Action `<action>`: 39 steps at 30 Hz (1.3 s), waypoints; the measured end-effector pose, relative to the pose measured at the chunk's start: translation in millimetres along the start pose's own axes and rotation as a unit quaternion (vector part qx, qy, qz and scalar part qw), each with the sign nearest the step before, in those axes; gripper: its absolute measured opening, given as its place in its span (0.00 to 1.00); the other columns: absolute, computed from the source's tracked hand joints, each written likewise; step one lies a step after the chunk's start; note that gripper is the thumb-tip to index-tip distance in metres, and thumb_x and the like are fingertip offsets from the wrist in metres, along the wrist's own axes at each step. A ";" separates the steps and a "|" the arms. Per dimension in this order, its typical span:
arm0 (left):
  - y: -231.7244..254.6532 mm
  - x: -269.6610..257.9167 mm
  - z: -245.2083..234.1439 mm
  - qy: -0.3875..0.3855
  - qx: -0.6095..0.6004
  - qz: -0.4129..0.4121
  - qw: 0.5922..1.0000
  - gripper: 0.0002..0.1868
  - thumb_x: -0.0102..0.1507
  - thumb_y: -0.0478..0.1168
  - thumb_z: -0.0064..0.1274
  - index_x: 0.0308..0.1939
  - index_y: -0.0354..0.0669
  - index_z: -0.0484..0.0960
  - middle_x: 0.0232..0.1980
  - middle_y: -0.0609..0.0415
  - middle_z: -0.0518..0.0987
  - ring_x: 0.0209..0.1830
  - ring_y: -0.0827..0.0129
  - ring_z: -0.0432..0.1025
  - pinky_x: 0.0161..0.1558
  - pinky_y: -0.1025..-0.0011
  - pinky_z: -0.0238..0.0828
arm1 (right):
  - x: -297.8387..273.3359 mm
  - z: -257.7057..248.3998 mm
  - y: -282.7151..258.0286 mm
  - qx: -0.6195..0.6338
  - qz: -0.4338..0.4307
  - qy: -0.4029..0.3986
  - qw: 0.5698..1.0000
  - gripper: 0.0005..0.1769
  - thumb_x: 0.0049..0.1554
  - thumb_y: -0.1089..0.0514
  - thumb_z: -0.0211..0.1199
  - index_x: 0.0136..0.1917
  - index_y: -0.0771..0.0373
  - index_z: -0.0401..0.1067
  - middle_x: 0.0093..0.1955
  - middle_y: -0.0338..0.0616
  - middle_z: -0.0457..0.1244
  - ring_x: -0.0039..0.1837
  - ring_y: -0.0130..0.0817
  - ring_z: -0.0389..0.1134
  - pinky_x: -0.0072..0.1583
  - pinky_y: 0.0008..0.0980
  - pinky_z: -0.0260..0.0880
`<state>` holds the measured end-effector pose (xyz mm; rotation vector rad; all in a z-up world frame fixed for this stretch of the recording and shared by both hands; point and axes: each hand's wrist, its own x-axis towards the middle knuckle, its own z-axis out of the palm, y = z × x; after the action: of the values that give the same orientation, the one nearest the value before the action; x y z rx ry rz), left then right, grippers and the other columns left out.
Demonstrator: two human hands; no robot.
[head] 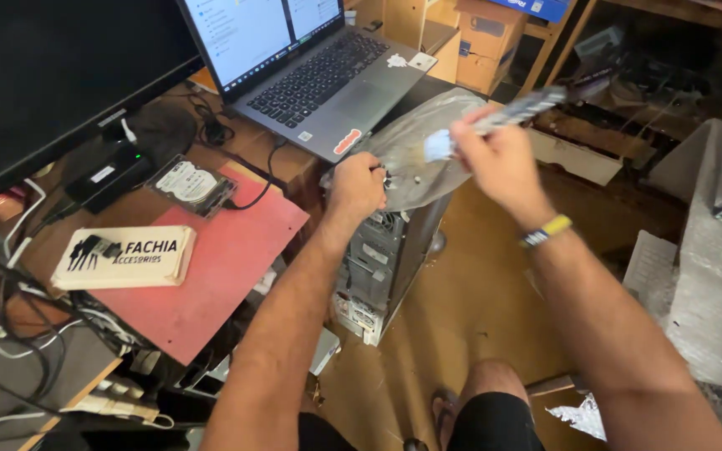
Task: Cleaning a computer fan with a brush and using a computer to troubleshoot
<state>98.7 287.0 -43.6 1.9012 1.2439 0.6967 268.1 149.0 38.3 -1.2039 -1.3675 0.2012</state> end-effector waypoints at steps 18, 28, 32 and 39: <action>18.8 -3.9 -17.5 -0.039 0.024 -0.032 0.998 0.16 0.63 0.42 0.46 0.47 0.40 0.85 0.20 0.52 0.82 0.18 0.69 0.80 0.26 0.75 0.81 | 61.3 5.6 50.8 -0.387 0.036 -0.186 0.903 0.26 0.60 0.44 0.64 0.37 0.73 0.77 0.33 0.63 0.68 0.42 0.62 0.72 0.45 0.52 0.71; 16.7 -3.1 -15.8 -0.037 0.024 -0.026 0.999 0.17 0.64 0.41 0.45 0.49 0.36 0.85 0.24 0.47 0.83 0.21 0.66 0.80 0.27 0.74 0.82 | 62.5 2.6 69.8 -0.329 0.051 -0.161 0.929 0.25 0.61 0.45 0.62 0.36 0.70 0.77 0.33 0.63 0.67 0.44 0.64 0.72 0.43 0.56 0.68; 17.0 0.6 -11.5 -0.034 0.034 -0.027 0.998 0.16 0.64 0.43 0.46 0.49 0.42 0.85 0.23 0.54 0.83 0.20 0.69 0.80 0.28 0.75 0.82 | 56.8 17.2 57.8 -0.281 0.038 -0.140 0.949 0.23 0.60 0.41 0.63 0.36 0.61 0.76 0.32 0.54 0.67 0.41 0.55 0.72 0.43 0.48 0.71; -0.9 10.1 -1.1 0.008 0.072 0.030 0.997 0.16 0.65 0.44 0.50 0.53 0.45 0.84 0.46 0.40 0.84 0.51 0.47 0.80 0.52 0.53 0.81 | 64.3 -3.4 74.9 -0.385 0.066 -0.139 0.910 0.28 0.60 0.42 0.63 0.35 0.72 0.75 0.31 0.64 0.66 0.40 0.62 0.72 0.42 0.54 0.70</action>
<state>101.3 296.9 -43.3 2.0615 1.2821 0.6690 327.4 226.8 24.4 -1.9885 -1.6815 -0.0973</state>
